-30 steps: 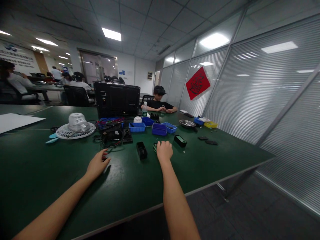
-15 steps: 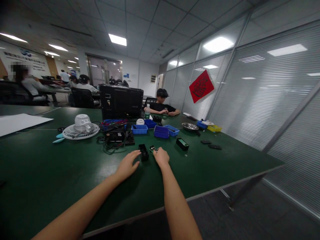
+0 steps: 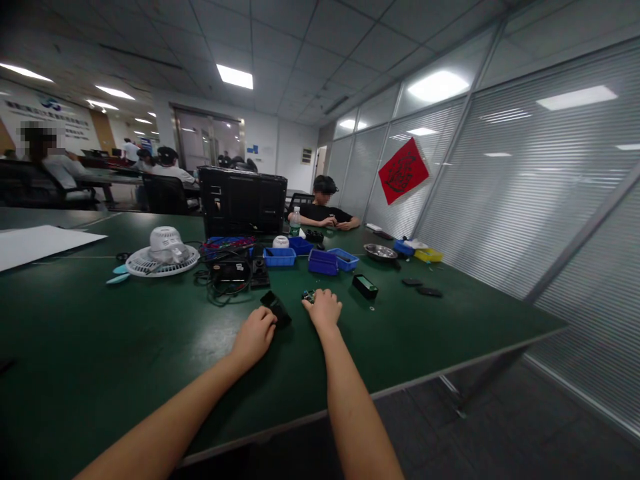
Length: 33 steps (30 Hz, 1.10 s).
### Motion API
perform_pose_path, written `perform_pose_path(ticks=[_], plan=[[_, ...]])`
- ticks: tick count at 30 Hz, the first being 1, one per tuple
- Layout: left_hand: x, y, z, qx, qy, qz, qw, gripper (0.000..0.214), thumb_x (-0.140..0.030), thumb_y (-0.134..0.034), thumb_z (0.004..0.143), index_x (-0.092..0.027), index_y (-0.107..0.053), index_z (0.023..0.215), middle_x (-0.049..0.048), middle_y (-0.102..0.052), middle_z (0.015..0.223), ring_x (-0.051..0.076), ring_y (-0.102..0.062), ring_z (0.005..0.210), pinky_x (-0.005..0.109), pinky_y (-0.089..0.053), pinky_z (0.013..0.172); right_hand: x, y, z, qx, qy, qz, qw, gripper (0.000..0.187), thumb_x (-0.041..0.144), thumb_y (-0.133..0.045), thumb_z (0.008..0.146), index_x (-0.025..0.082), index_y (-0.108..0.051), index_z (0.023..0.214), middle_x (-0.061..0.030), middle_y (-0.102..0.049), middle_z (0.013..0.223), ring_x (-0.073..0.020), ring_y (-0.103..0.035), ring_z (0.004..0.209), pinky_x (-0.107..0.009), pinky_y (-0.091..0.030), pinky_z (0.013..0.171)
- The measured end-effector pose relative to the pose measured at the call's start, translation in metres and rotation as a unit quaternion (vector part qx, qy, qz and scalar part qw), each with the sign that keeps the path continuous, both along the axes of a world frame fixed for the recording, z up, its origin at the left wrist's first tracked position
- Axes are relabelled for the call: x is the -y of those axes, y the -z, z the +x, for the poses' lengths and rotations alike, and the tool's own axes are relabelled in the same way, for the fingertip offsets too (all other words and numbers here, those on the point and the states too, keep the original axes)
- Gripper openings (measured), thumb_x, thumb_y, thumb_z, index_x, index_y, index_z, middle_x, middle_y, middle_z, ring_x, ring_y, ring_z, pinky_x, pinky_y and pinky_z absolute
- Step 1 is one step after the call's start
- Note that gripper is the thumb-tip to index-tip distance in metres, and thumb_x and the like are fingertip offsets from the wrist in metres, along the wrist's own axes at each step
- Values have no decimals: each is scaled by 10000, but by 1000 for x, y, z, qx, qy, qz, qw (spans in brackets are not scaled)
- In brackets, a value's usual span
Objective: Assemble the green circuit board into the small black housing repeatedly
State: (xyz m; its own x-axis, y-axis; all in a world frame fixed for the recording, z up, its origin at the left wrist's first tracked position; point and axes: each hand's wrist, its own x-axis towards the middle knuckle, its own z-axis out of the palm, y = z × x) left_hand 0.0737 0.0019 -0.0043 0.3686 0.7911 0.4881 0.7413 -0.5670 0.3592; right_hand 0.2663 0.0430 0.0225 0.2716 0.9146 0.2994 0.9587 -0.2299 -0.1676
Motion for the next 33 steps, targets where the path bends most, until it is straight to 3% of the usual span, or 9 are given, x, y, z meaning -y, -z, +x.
perform_pose_path(ticks=[4, 8, 14, 24, 28, 33], plan=[[1, 0, -6, 59, -11, 9, 998, 170, -125, -415, 789, -186, -561, 852, 60, -496, 959, 167, -481, 898, 303, -405, 821, -3, 0, 7, -28, 22, 17, 999, 396, 473, -335, 857, 182, -584, 959, -121, -576, 1016, -239, -520, 961, -341, -380, 748], [-3, 4, -8, 91, -23, -18, 995, 176, -192, -460, 786, -207, -559, 930, 45, -497, 939, 164, -501, 888, 296, -405, 816, -7, 0, 14, -79, 41, -47, 995, 478, 460, -240, 878, 166, -601, 989, -139, -600, 993, -229, -565, 903, -306, -409, 677], [-8, 7, -9, 54, 6, -73, 996, 196, -234, -466, 794, -219, -574, 957, 8, -522, 782, 144, -511, 776, 257, -389, 717, -10, 3, 7, -81, 16, -113, 990, 452, 518, -388, 803, 153, -603, 960, -149, -611, 972, -247, -580, 886, -320, -419, 676], [-6, 5, -6, 62, 36, -101, 992, 215, -192, -463, 779, -216, -584, 955, 3, -548, 758, 130, -513, 735, 242, -382, 688, 4, 1, -15, 25, -59, 2, 998, 308, 443, -536, 762, 187, -519, 933, -95, -554, 984, -220, -505, 941, -304, -382, 724], [-8, 7, -6, 76, 35, -105, 991, 279, -192, -467, 771, -219, -549, 1036, -4, -562, 765, 125, -518, 722, 238, -388, 686, 3, -1, -15, -10, -72, 4, 997, 309, 469, -525, 757, 198, -548, 903, -71, -568, 950, -204, -510, 920, -286, -379, 725], [-9, 9, -5, 87, 36, -112, 989, 324, -203, -471, 764, -210, -525, 1083, -9, -578, 762, 120, -524, 711, 230, -398, 684, -4, 3, -4, -82, -115, -41, 989, 439, 466, -593, 688, 188, -580, 1028, -74, -596, 1007, -204, -535, 946, -263, -387, 755]])
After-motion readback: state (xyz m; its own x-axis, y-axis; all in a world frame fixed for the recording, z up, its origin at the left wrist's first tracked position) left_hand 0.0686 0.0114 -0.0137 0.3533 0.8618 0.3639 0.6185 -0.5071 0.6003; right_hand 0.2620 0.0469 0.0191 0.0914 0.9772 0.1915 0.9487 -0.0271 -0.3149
